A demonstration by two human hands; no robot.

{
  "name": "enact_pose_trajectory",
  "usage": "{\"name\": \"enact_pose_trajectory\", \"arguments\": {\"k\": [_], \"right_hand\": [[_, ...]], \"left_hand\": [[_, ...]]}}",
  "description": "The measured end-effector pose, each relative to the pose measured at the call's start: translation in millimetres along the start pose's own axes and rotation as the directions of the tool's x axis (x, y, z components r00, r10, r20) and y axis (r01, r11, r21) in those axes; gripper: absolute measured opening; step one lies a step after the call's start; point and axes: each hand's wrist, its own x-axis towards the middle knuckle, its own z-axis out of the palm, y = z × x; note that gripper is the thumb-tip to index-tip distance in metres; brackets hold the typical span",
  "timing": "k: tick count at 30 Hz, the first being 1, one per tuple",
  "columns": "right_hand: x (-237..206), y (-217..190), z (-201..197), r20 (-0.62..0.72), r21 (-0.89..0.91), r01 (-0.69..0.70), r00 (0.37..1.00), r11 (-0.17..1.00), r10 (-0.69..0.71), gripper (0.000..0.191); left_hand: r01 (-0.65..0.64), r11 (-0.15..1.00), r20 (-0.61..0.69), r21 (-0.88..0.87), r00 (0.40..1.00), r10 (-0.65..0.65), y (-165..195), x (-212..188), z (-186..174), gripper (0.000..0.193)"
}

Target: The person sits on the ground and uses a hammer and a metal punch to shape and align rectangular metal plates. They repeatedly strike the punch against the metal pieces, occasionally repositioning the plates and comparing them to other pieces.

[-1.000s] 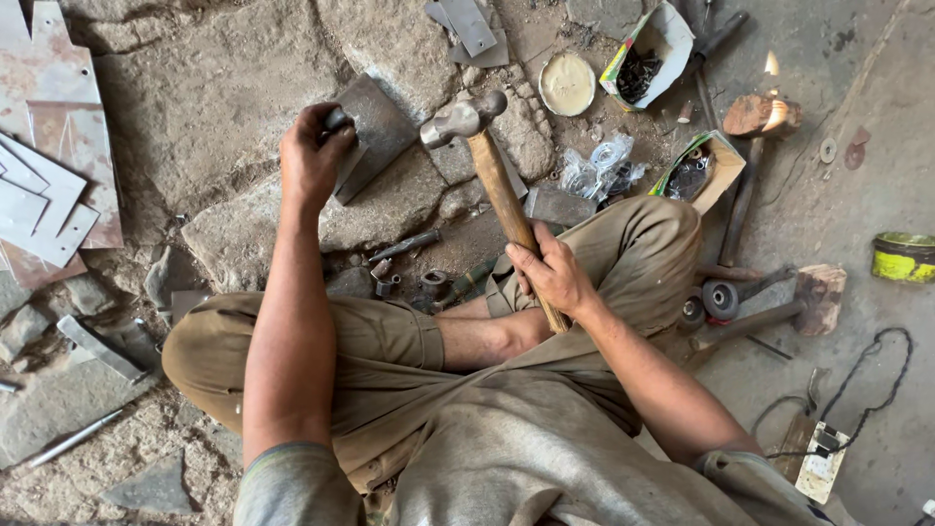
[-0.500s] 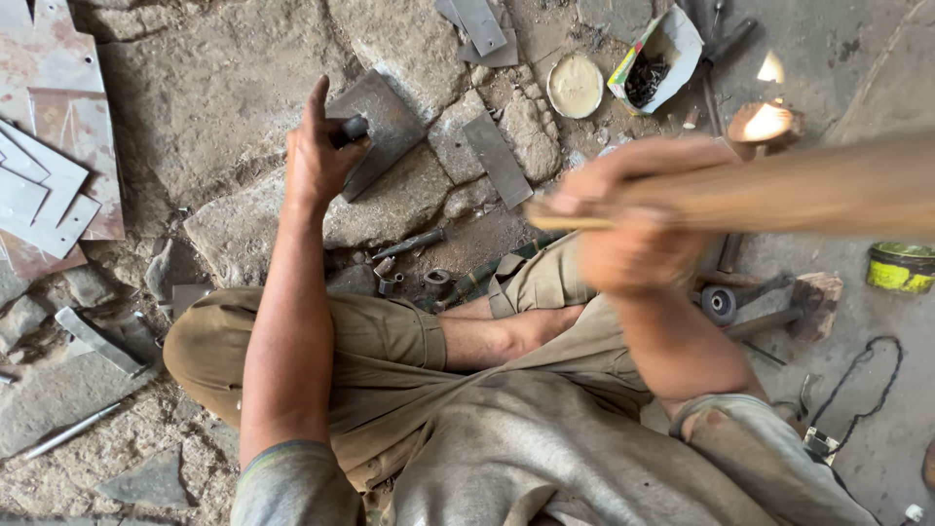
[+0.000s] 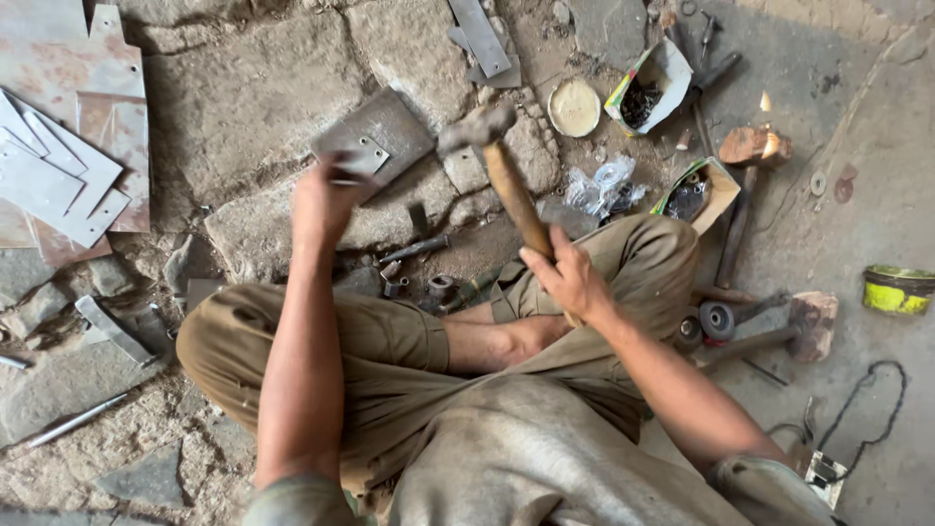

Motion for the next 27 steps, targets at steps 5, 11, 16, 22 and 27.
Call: {"name": "enact_pose_trajectory", "arguments": {"k": [5,11,16,22,27], "right_hand": [[7.3,-5.2,18.1,0.093,0.089,-0.048,0.995,0.995,0.04,0.031],[3.8,-84.7,-63.4,-0.279,0.63,0.541,0.828,0.558,-0.487,0.03],[50.4,-88.4,-56.1,-0.564,0.469,0.82,0.564,0.328,-0.603,0.037],[81.3,-8.4,58.4,0.283,-0.294,-0.043,0.95,0.955,0.13,0.038],[45.1,-55.3,-36.2,0.001,0.597,0.478,0.802,0.644,-0.597,0.026]], "left_hand": [[0.539,0.832,-0.293,0.13,0.823,-0.487,-16.0,19.1,-1.8,0.083],[0.625,0.761,-0.107,-0.175,0.756,-0.645,-17.6,27.3,-10.0,0.033],[0.605,0.78,-0.11,-0.158,0.775,-0.623,-14.3,27.7,-16.0,0.037],[0.546,0.838,-0.103,-0.002,0.833,-0.543,-14.9,28.7,-12.6,0.038],[0.574,0.813,-0.098,-0.099,0.808,-0.582,-14.9,29.8,-14.5,0.035]]}}
